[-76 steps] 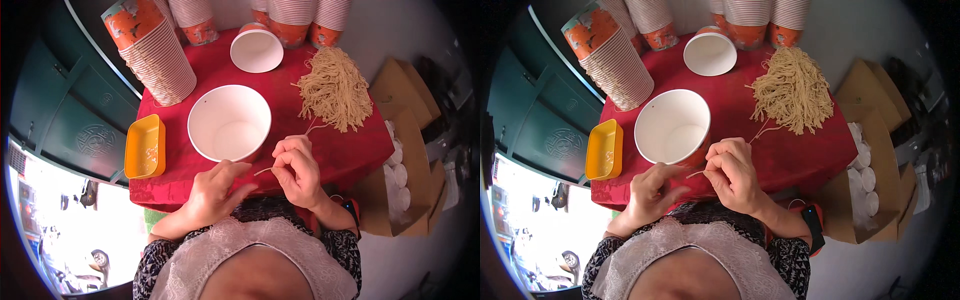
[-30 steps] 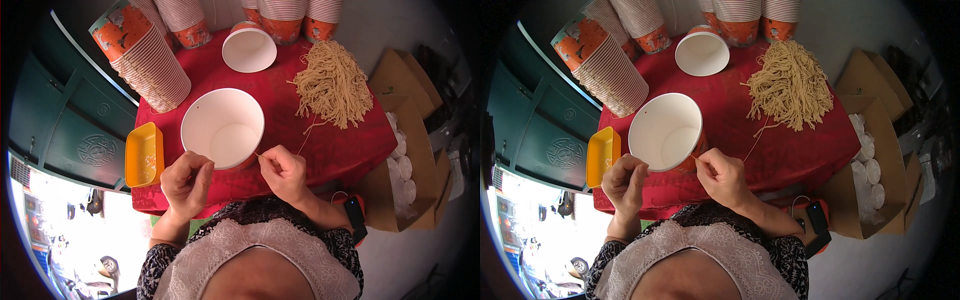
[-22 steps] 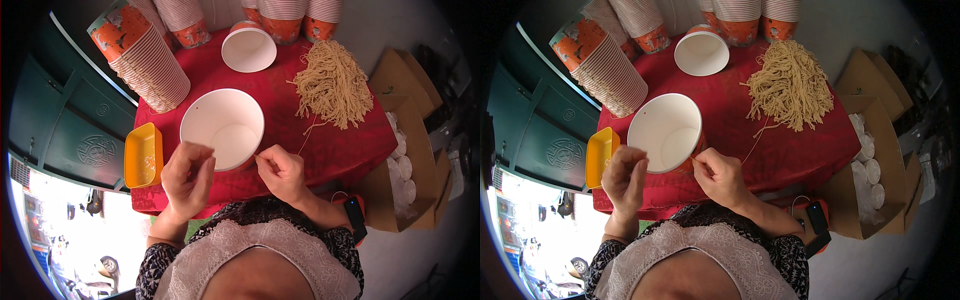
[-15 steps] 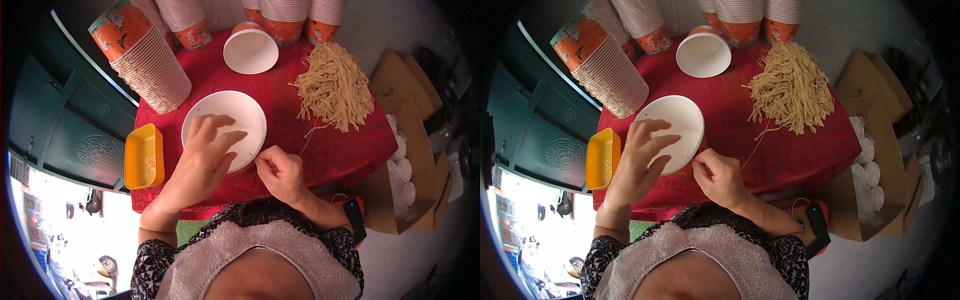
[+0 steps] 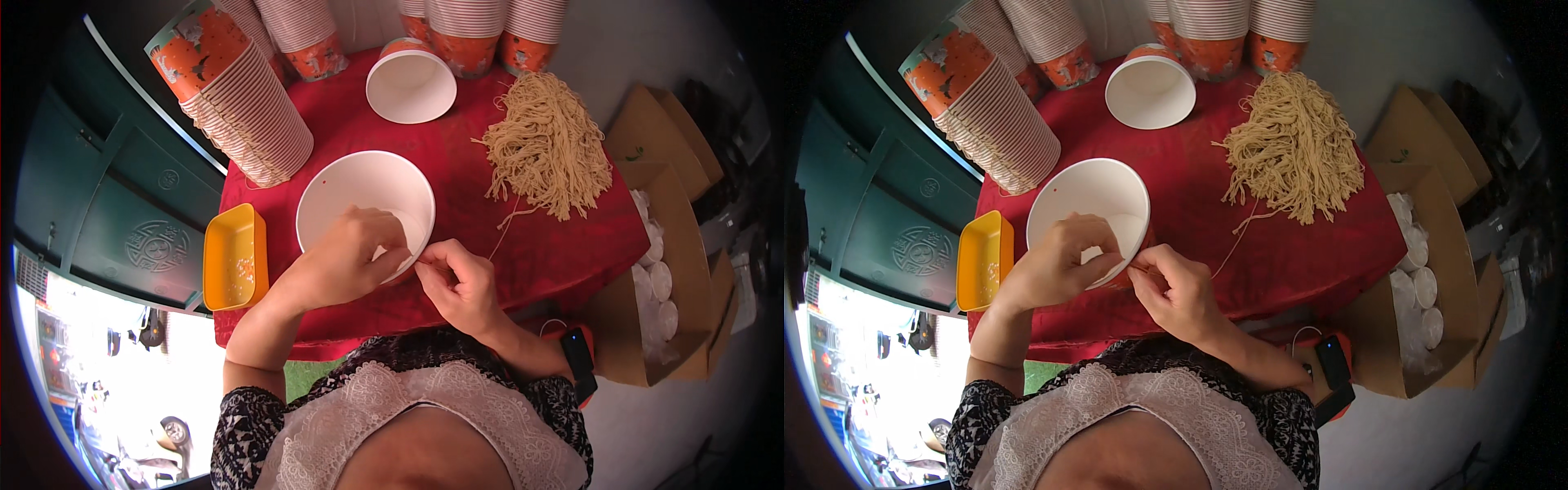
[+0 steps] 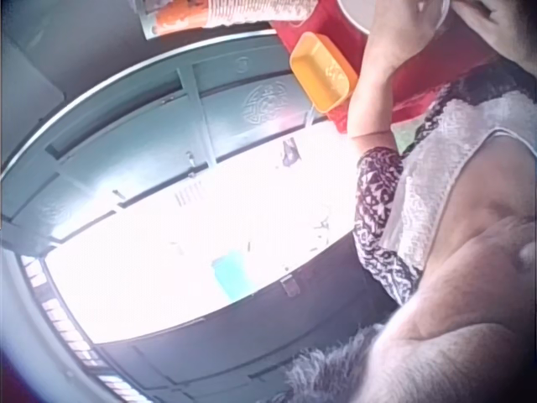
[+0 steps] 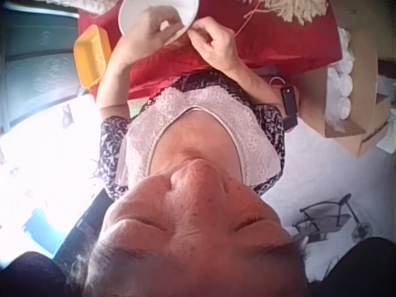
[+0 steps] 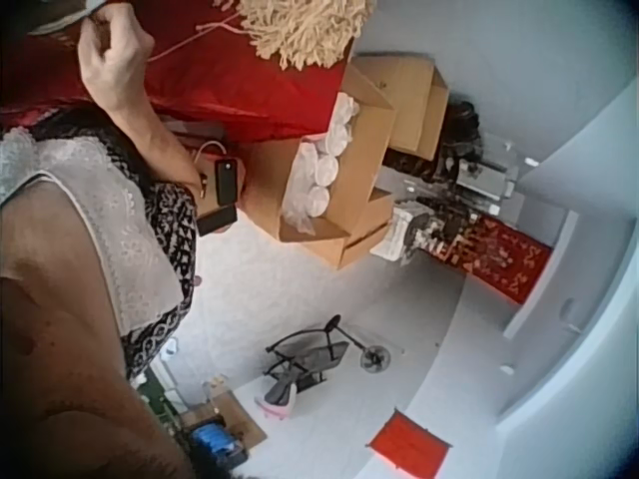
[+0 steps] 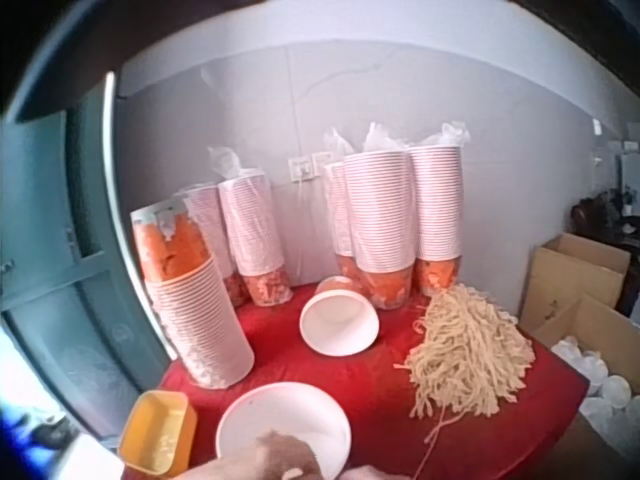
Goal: Threading and tying strings onto paper bowls before stacking them.
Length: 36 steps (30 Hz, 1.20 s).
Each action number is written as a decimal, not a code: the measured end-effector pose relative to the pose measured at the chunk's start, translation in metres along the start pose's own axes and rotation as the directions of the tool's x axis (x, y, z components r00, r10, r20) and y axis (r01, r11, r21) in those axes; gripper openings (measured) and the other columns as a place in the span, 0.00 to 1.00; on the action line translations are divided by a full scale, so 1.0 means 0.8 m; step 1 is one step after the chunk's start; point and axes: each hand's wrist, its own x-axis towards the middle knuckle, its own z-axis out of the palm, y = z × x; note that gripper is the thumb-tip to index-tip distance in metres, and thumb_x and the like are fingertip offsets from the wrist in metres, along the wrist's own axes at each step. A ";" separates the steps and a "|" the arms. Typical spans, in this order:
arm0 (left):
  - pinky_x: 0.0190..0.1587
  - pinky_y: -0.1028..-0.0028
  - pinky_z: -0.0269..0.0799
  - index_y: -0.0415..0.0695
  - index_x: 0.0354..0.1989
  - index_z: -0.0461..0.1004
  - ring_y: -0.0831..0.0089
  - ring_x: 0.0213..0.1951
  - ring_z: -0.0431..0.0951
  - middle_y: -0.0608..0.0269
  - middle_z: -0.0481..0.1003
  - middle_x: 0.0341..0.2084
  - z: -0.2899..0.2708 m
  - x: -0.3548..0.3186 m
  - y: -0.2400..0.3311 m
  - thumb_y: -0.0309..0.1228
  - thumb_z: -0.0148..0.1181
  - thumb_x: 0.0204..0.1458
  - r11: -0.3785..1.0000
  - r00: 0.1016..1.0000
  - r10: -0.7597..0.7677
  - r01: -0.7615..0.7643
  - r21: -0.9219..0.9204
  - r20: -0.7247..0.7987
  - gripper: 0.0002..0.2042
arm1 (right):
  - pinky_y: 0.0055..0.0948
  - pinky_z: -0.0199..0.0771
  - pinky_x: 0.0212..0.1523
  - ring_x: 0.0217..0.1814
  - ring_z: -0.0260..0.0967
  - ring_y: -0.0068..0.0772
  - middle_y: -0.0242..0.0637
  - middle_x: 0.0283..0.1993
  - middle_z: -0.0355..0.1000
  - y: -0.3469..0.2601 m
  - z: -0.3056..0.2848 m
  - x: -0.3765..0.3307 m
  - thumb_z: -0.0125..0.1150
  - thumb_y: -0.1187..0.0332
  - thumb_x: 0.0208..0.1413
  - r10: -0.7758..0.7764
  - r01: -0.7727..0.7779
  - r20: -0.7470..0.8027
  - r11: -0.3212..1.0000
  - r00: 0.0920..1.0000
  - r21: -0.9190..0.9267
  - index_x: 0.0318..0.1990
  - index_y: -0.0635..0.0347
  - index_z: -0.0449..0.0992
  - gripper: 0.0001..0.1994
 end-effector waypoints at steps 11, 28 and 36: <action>0.27 0.79 0.64 0.36 0.23 0.72 0.81 0.26 0.70 0.64 0.76 0.28 0.017 -0.014 0.012 0.18 0.59 0.49 0.826 0.974 -0.197 0.101 -0.555 -0.115 0.04 | 0.30 0.70 0.27 0.27 0.73 0.34 0.43 0.29 0.73 0.007 0.001 -0.006 0.62 0.81 0.54 0.002 -0.001 0.044 1.000 0.999 -0.011 0.34 0.68 0.74 0.02; 0.22 0.83 0.61 0.34 0.35 0.74 0.85 0.22 0.68 0.69 0.72 0.23 0.021 -0.001 0.010 0.20 0.60 0.57 0.626 0.951 -0.299 0.257 -0.736 0.077 0.02 | 0.16 0.61 0.26 0.26 0.61 0.11 0.28 0.28 0.69 -0.027 -0.045 0.020 0.53 0.81 0.59 -0.019 0.002 0.072 0.973 0.997 0.229 0.41 0.66 0.71 0.05; 0.21 0.82 0.61 0.36 0.33 0.73 0.85 0.22 0.69 0.68 0.72 0.23 0.022 0.003 0.001 0.21 0.59 0.57 0.670 0.963 -0.255 0.240 -0.702 0.086 0.02 | 0.24 0.66 0.30 0.31 0.66 0.27 0.38 0.35 0.69 -0.050 -0.047 0.064 0.50 0.87 0.46 -0.205 0.179 0.290 0.977 0.935 0.113 0.31 0.66 0.71 0.08</action>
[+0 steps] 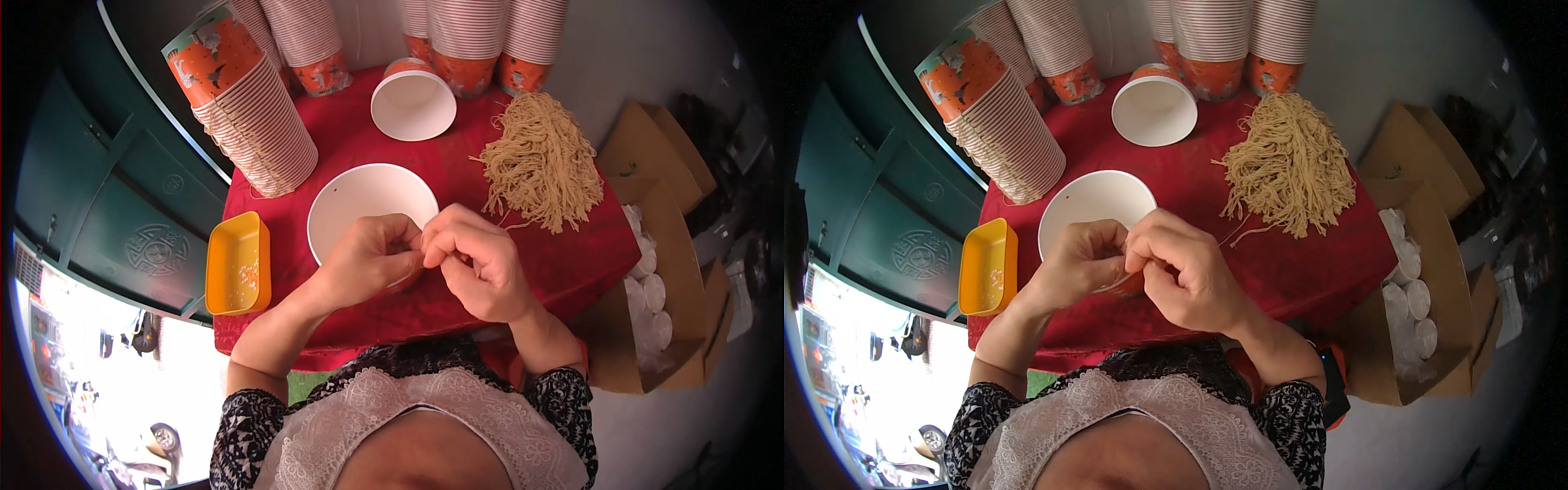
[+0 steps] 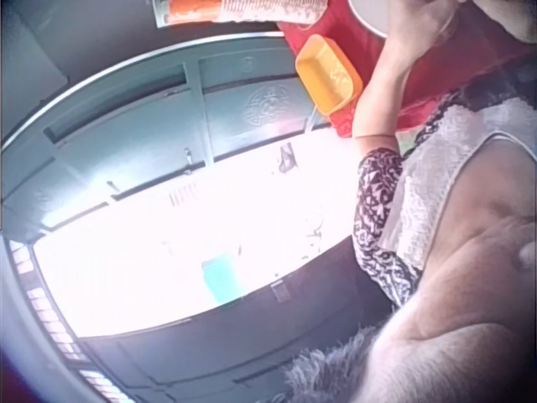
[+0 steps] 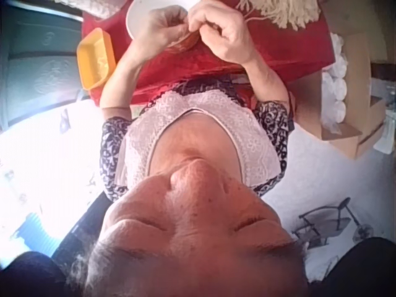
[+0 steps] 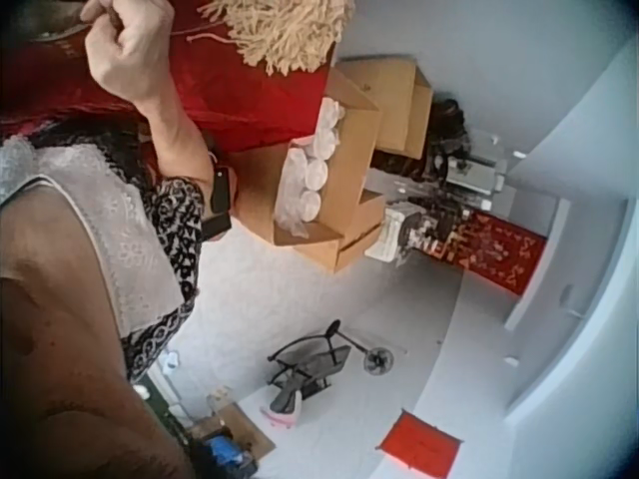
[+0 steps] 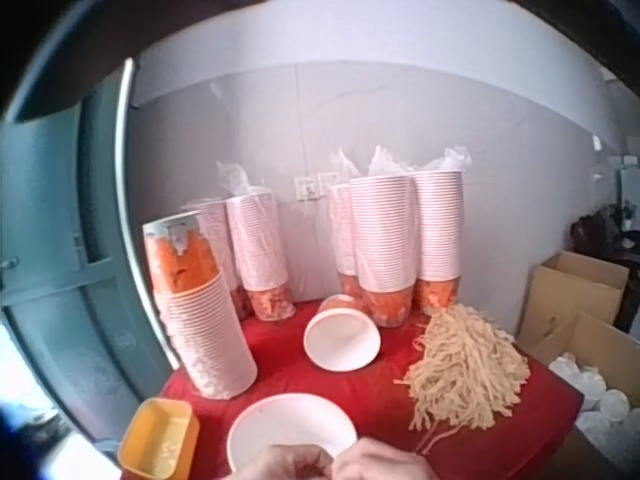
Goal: Threading and tying strings onto paper bowls before stacking them.
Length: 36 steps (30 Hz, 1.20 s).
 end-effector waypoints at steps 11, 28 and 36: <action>0.28 0.83 0.65 0.35 0.35 0.75 0.87 0.28 0.69 0.72 0.74 0.26 -0.002 -0.006 0.008 0.22 0.60 0.58 0.999 0.999 -0.027 0.028 0.020 -0.026 0.02 | 0.29 0.74 0.39 0.38 0.72 0.35 0.45 0.46 0.66 0.029 0.006 -0.014 0.60 0.86 0.47 -0.085 0.055 -0.081 0.945 0.993 -0.322 0.42 0.72 0.74 0.12; 0.26 0.84 0.64 0.37 0.34 0.74 0.87 0.27 0.69 0.72 0.73 0.25 -0.002 -0.005 0.005 0.22 0.62 0.57 1.000 0.999 -0.004 0.004 0.018 -0.037 0.03 | 0.31 0.72 0.35 0.38 0.70 0.39 0.43 0.41 0.67 0.044 0.025 -0.015 0.61 0.87 0.45 -0.156 0.100 -0.173 0.950 0.973 -0.296 0.36 0.67 0.70 0.11; 0.29 0.81 0.67 0.37 0.32 0.70 0.82 0.27 0.72 0.64 0.75 0.25 -0.004 0.001 0.005 0.22 0.60 0.55 0.995 0.997 -0.040 0.034 -0.096 -0.062 0.05 | 0.32 0.73 0.35 0.38 0.70 0.40 0.43 0.42 0.67 0.037 0.035 -0.026 0.62 0.87 0.43 -0.239 0.149 -0.182 0.902 0.954 -0.404 0.36 0.65 0.70 0.13</action>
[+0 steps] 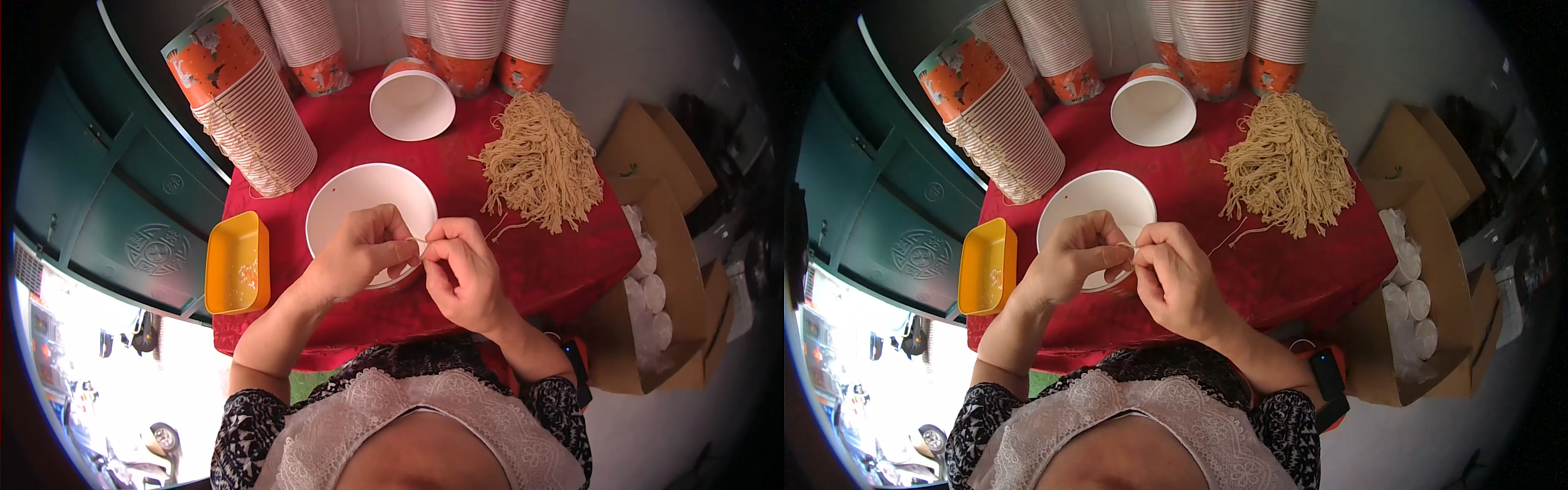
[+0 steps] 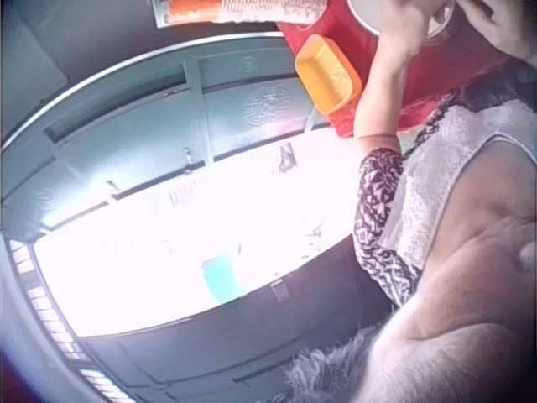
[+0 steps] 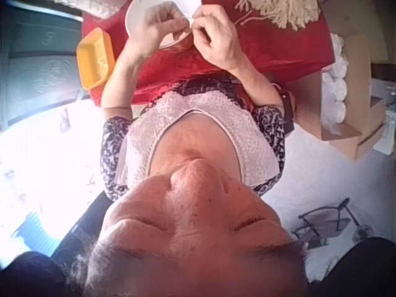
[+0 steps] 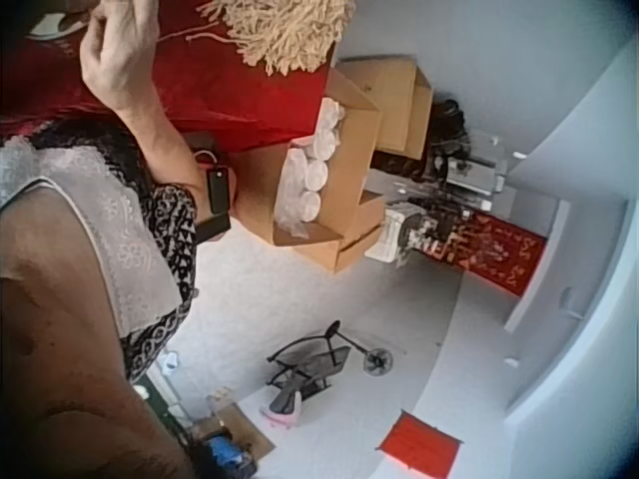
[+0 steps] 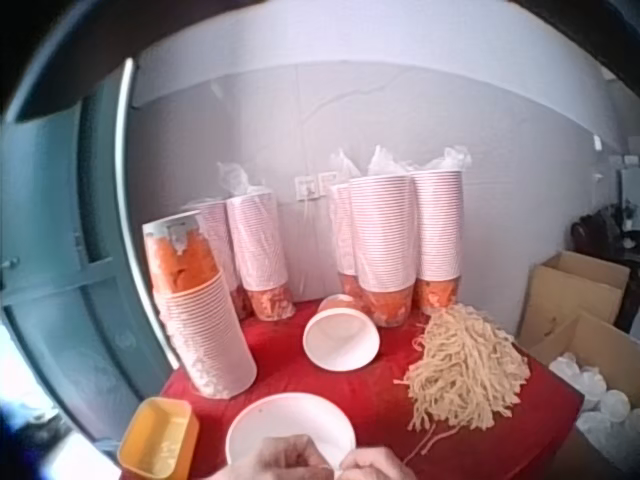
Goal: Threading and tying strings onto paper bowls before stacking them.
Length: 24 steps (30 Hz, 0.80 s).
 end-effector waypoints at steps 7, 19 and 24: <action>0.32 0.81 0.68 0.37 0.32 0.71 0.83 0.29 0.72 0.66 0.75 0.27 -0.005 0.000 -0.009 0.21 0.62 0.54 0.999 0.999 0.030 -0.030 0.034 0.011 0.05 | 0.30 0.73 0.32 0.34 0.70 0.35 0.41 0.41 0.67 0.005 -0.004 -0.001 0.65 0.84 0.45 -0.074 0.074 0.017 0.997 0.997 -0.011 0.34 0.66 0.74 0.09; 0.30 0.82 0.67 0.40 0.30 0.70 0.87 0.29 0.69 0.72 0.72 0.26 0.003 -0.002 -0.012 0.20 0.62 0.55 0.990 0.993 0.113 -0.115 0.086 0.020 0.06 | 0.32 0.72 0.29 0.30 0.70 0.35 0.40 0.34 0.67 0.020 0.000 0.002 0.64 0.83 0.49 0.057 -0.057 -0.004 0.998 0.998 -0.014 0.35 0.68 0.76 0.05; 0.28 0.73 0.68 0.38 0.30 0.68 0.73 0.24 0.73 0.60 0.73 0.24 0.012 -0.006 -0.018 0.18 0.62 0.51 0.748 0.912 0.410 -0.346 0.567 0.016 0.07 | 0.35 0.71 0.30 0.31 0.70 0.40 0.41 0.34 0.67 0.021 0.001 0.002 0.62 0.83 0.50 0.057 -0.057 -0.007 0.998 0.998 -0.008 0.34 0.68 0.75 0.05</action>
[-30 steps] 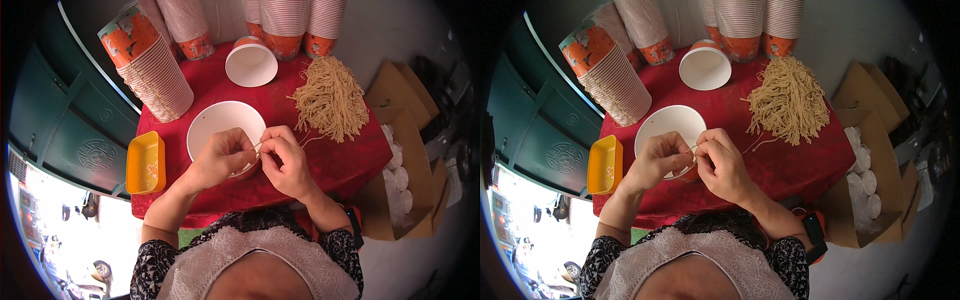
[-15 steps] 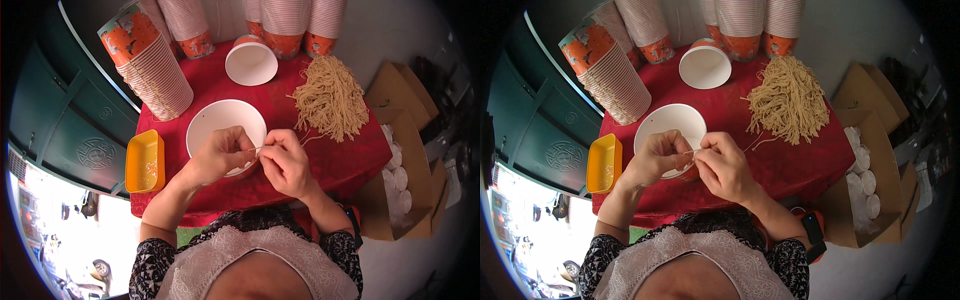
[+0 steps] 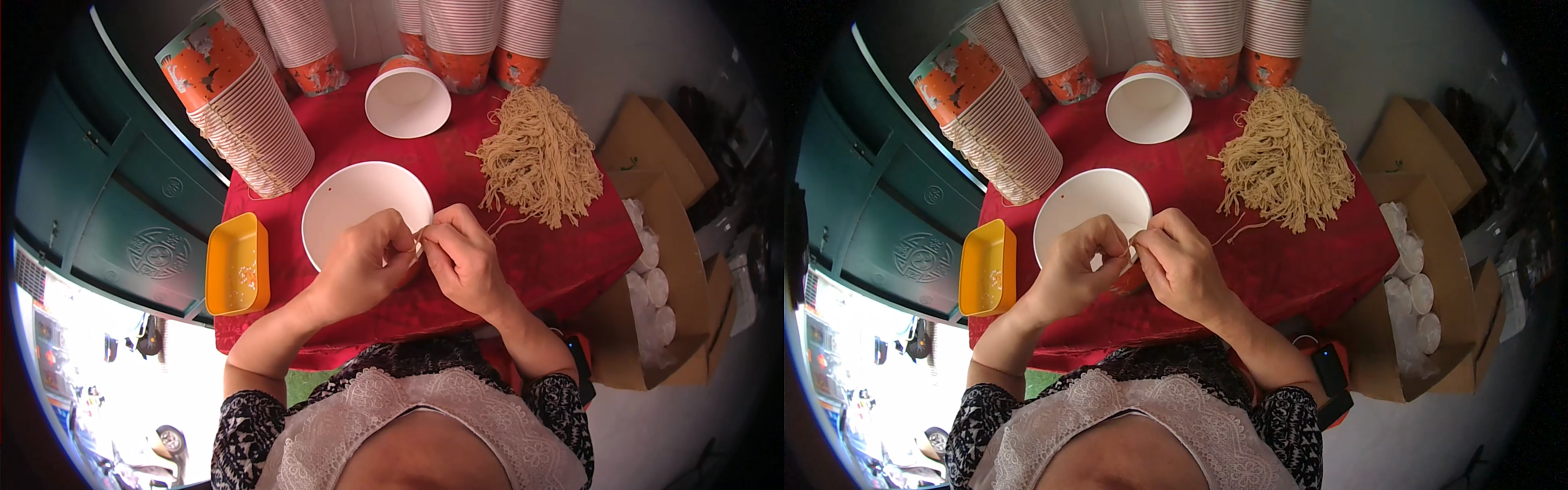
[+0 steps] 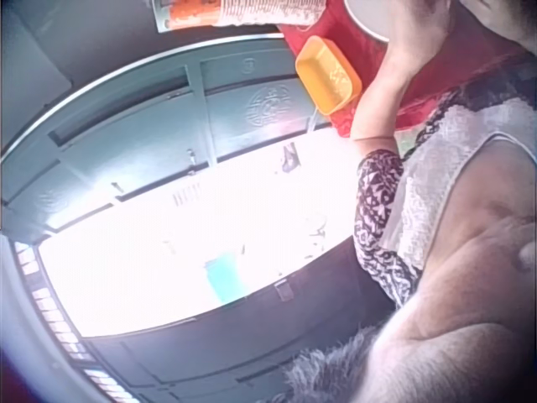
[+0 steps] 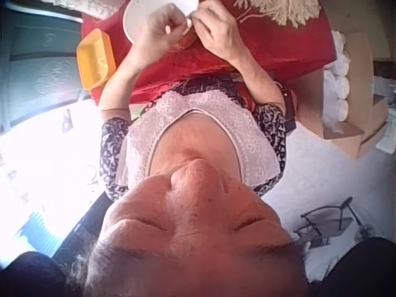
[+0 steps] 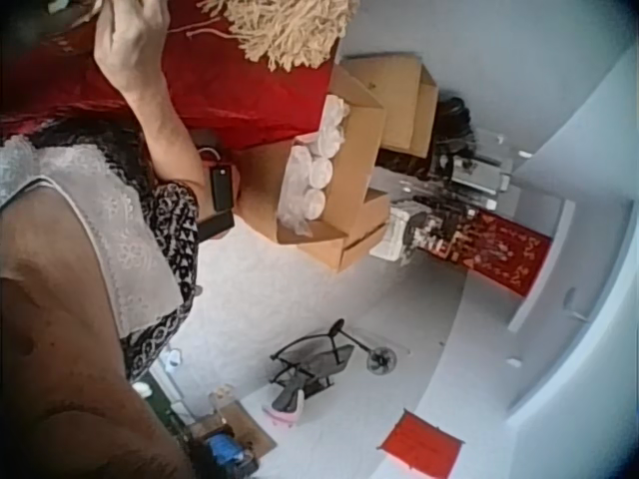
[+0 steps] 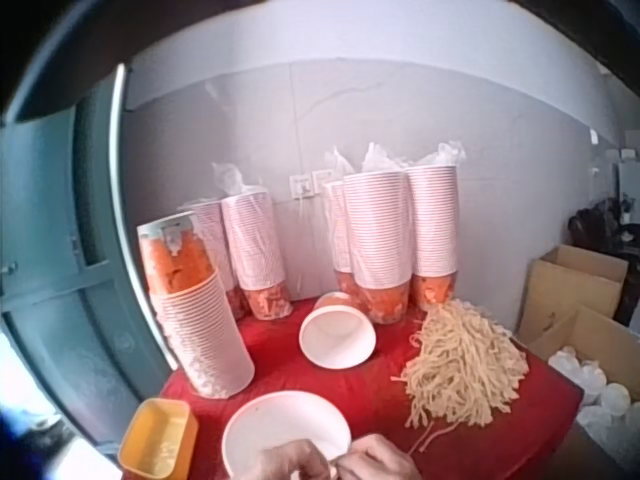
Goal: Threading and tying strings onto paper bowls before stacking them.
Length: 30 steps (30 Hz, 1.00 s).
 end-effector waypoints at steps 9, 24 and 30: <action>0.24 0.67 0.68 0.39 0.31 0.67 0.60 0.22 0.74 0.56 0.71 0.25 0.016 -0.004 0.013 0.15 0.63 0.47 0.917 0.973 0.162 -0.086 0.390 -0.166 0.09 | 0.31 0.73 0.33 0.34 0.72 0.39 0.43 0.38 0.69 0.002 -0.005 -0.001 0.59 0.86 0.49 0.003 -0.002 0.056 1.000 0.998 -0.015 0.39 0.69 0.76 0.10; 0.25 0.61 0.73 0.40 0.38 0.66 0.54 0.24 0.76 0.54 0.71 0.26 0.018 -0.008 0.007 0.22 0.65 0.49 0.824 0.946 0.313 -0.225 0.521 -0.086 0.13 | 0.29 0.66 0.49 0.46 0.62 0.35 0.40 0.43 0.62 0.008 -0.015 0.014 0.58 0.78 0.60 0.125 -0.203 0.313 0.952 0.941 0.229 0.39 0.69 0.71 0.03; 0.26 0.65 0.72 0.38 0.34 0.68 0.57 0.25 0.77 0.53 0.75 0.25 0.011 -0.009 0.011 0.20 0.63 0.50 0.961 0.989 0.100 -0.067 0.267 -0.111 0.09 | 0.28 0.67 0.46 0.45 0.64 0.34 0.40 0.44 0.63 0.004 -0.012 0.008 0.61 0.81 0.55 0.184 -0.242 0.211 0.924 0.960 0.294 0.36 0.67 0.72 0.04</action>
